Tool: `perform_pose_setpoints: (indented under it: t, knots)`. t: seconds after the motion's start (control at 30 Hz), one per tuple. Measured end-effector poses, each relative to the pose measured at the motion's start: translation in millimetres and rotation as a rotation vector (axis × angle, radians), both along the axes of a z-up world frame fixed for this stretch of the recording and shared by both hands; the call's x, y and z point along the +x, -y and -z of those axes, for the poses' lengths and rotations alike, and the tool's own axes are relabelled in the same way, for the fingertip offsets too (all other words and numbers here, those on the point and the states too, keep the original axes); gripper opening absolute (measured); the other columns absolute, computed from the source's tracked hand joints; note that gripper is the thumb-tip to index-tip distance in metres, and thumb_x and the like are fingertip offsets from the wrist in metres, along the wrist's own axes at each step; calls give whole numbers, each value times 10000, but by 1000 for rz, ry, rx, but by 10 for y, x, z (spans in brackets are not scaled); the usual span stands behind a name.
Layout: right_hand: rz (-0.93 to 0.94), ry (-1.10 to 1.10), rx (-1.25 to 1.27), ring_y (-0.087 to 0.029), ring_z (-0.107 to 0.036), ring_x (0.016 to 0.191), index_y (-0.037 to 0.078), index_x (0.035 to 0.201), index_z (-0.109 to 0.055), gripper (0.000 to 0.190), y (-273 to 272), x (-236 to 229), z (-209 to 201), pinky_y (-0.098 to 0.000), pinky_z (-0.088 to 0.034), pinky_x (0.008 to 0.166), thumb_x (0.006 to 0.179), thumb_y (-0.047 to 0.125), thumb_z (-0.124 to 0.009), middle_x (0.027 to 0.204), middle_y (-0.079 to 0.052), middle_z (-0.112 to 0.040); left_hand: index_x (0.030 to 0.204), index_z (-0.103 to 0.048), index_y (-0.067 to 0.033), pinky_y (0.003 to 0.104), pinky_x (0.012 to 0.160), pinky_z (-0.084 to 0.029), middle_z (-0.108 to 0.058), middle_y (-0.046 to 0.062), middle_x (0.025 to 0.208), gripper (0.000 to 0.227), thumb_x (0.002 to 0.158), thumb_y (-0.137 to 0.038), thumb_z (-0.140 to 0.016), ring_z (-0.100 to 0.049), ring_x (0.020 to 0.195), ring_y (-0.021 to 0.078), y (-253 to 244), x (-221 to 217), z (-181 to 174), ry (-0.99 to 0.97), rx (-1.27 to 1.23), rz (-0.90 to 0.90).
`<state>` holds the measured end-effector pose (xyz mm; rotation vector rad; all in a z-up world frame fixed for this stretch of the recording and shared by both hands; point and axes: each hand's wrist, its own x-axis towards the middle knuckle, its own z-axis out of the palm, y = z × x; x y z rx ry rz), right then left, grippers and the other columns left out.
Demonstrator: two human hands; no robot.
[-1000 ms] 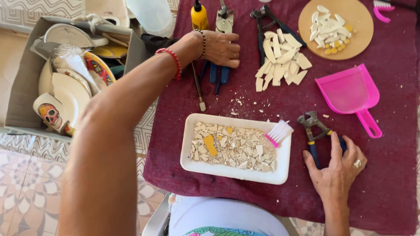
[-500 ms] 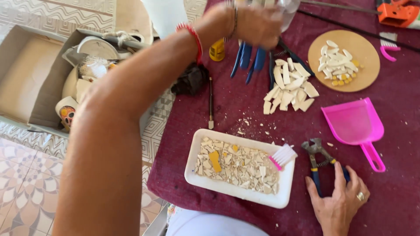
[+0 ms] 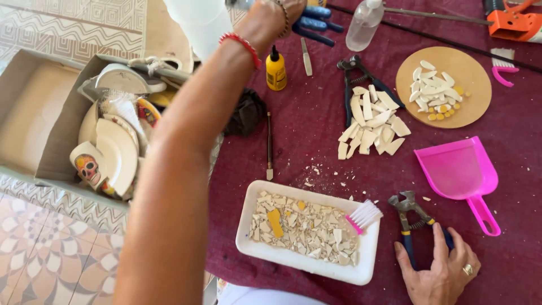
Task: Breaking ceramic tile pieces using nippers and cleaning the area with a brush and dustpan
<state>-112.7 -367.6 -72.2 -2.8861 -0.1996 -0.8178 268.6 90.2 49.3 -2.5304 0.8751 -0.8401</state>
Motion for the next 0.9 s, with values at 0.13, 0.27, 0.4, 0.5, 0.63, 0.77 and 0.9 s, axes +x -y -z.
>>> perform_pose_setpoints:
  t: [0.13,0.27,0.4,0.5,0.63,0.77,0.9]
  knots:
    - [-4,-12,23,-459,-578,1269,-6,1379,-727,782,5,-5,-12,-592,-440,1144,789,502,-794,1413,-262,-631,779,-653,-169,479,503,-577,-711,14,762,248,631,-48,-812,-712,652,281,-323,1855,1871,-251,30,-389]
    - [-8,-18,41,-457,-589,1271,-9,1358,-722,774,3,0,-37,-586,-440,1146,768,484,-811,1412,-265,-630,1405,-639,-218,547,901,-588,-603,-7,1440,512,938,-389,-764,-634,1246,311,505,1000,517,-1102,224,-841]
    - [10,-27,55,-436,-581,1268,-15,1341,-722,755,-35,3,-79,-581,-435,1167,767,465,-820,1404,-249,-632,1402,-632,-206,535,813,-565,-603,39,1403,486,934,-249,-756,-595,1237,295,378,1602,1439,-991,-53,-994]
    - [10,-31,70,-435,-573,1282,-21,1344,-716,747,-55,9,-100,-578,-433,1166,771,445,-832,1410,-244,-626,1399,-584,-109,756,745,-543,-564,124,1385,398,1027,-250,-592,-447,1249,488,410,1566,1633,-862,5,-779]
    - [-9,-47,73,-449,-571,1283,-34,1349,-708,760,-61,3,-122,-584,-427,1168,772,446,-829,1406,-259,-619,1383,-582,-163,616,910,-489,-567,73,1364,398,992,-227,-620,-542,1253,333,534,1475,1540,-819,-103,-816]
    - [-9,-40,73,-447,-568,1279,-37,1345,-717,754,-57,5,-115,-579,-428,1174,777,443,-833,1403,-254,-621,934,-605,-334,403,623,-279,-409,-53,905,315,732,-354,-846,-388,812,208,1147,712,806,-477,371,-766]
    - [-5,-64,68,-454,-578,1254,-34,1339,-694,736,-100,13,-210,-588,-414,1164,796,449,-813,1385,-269,-623,1153,-723,23,601,647,-607,-731,197,993,339,1054,-208,-496,-704,829,384,1662,430,1065,-251,408,-263]
